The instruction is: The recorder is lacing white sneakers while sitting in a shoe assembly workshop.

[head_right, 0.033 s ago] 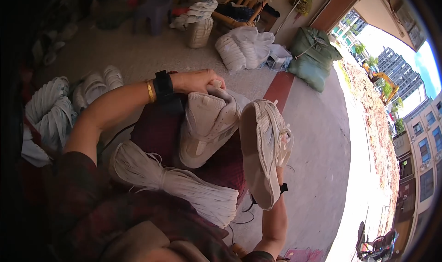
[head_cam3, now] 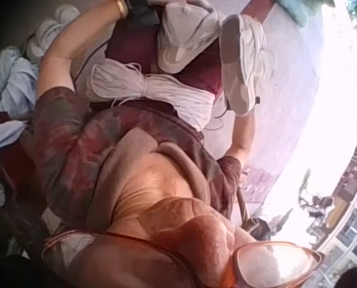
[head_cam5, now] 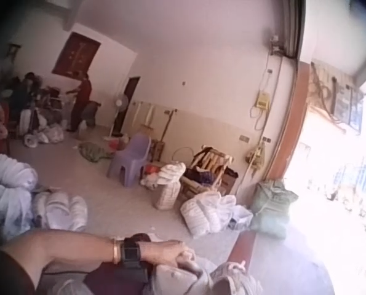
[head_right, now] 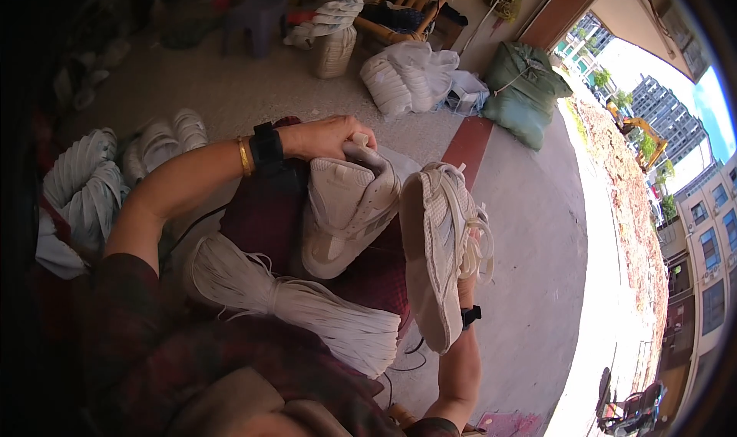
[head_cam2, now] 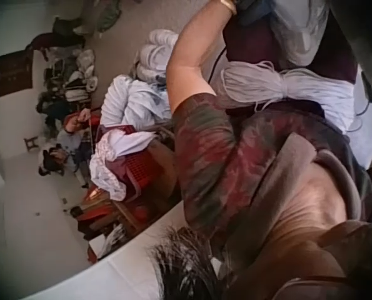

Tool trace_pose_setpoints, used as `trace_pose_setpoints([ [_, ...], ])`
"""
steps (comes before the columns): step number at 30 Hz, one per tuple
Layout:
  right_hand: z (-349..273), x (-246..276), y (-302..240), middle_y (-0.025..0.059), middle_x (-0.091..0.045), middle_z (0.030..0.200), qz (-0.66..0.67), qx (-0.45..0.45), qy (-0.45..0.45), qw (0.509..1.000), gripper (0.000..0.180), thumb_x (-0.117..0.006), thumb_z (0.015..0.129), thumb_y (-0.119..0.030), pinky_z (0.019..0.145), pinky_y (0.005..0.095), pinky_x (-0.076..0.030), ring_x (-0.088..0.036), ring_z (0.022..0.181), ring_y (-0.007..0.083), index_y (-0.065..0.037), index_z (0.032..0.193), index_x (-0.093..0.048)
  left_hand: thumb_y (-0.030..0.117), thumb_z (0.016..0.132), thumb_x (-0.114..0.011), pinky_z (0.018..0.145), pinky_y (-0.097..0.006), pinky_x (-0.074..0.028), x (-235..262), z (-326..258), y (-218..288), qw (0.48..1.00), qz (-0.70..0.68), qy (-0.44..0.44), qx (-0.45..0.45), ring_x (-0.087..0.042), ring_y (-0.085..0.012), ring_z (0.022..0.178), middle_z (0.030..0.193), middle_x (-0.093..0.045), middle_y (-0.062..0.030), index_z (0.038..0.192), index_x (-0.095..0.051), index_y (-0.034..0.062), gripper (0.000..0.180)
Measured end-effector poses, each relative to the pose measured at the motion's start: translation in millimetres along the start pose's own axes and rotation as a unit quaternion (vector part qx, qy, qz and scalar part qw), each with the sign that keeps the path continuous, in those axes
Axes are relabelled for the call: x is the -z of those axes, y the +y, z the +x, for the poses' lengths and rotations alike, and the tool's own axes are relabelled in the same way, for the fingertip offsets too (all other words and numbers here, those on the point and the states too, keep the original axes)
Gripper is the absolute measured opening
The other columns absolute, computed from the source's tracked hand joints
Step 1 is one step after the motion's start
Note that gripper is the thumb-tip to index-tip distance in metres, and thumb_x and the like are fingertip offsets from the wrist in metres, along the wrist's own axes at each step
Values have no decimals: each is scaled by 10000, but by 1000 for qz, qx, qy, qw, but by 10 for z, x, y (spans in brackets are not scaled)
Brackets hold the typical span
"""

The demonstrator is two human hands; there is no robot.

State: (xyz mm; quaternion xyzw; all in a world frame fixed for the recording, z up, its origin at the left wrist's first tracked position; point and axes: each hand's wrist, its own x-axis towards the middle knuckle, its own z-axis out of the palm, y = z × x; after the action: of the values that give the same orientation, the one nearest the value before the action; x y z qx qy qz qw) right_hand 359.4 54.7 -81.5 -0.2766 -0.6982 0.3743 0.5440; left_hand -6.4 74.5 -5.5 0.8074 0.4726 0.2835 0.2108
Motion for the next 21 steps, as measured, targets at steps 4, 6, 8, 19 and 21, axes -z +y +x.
trace_pose_setpoints([
  [4, -76, -11, -12, 94, -609, 1293, 39, -26, 42, 998, 471, -513, 1052, -349, 943, 316, -498, -591, 1116, 178, -22, 1392, -501, 99, 841, -756, 862, -339, -520, 142, -179, 262, 999, -31, -17, -9, -673, -164, 949, 1027, -728, -61, 1196, -677, 30, 370],
  [6, -140, 164, -11, 92, -609, 1291, 60, -29, 57, 996, 472, -507, 1057, -360, 938, 312, -500, -591, 1113, 173, -23, 1388, -506, 193, 927, -702, 894, -339, -524, 437, -228, 180, 993, -110, 33, 19, -659, -156, 1037, 1144, -701, -37, 1314, -616, 55, 420],
  [8, -128, 319, -74, 90, -609, 1289, 75, -36, 73, 994, 473, -501, 1062, -370, 932, 307, -502, -590, 1110, 167, -24, 1384, -510, 238, 978, -655, 950, -330, -509, 689, -286, -89, 913, -303, 270, 52, -618, -174, 1126, 1278, -634, -78, 1372, -544, 63, 446],
  [19, 829, -6, -323, -15, -652, 857, 4, -130, 91, 987, 438, -591, 1026, -433, 614, 214, -434, -527, 709, 33, -9, 1010, -700, 447, 993, -602, 1144, -492, -435, 1243, -1705, 382, 873, -397, 252, 130, -476, -300, 1366, 1503, -439, -194, 1519, -321, 1, 745],
  [21, 1064, -202, -298, -73, -579, 714, -25, -120, 80, 989, 436, -607, 1021, -400, 567, 218, -375, -453, 632, 22, -18, 832, -700, 370, 1037, -541, 1142, -449, -424, 1045, -1881, 224, 766, -639, -40, -53, -482, -310, 1365, 1528, -424, -190, 1494, -397, 32, 586],
])
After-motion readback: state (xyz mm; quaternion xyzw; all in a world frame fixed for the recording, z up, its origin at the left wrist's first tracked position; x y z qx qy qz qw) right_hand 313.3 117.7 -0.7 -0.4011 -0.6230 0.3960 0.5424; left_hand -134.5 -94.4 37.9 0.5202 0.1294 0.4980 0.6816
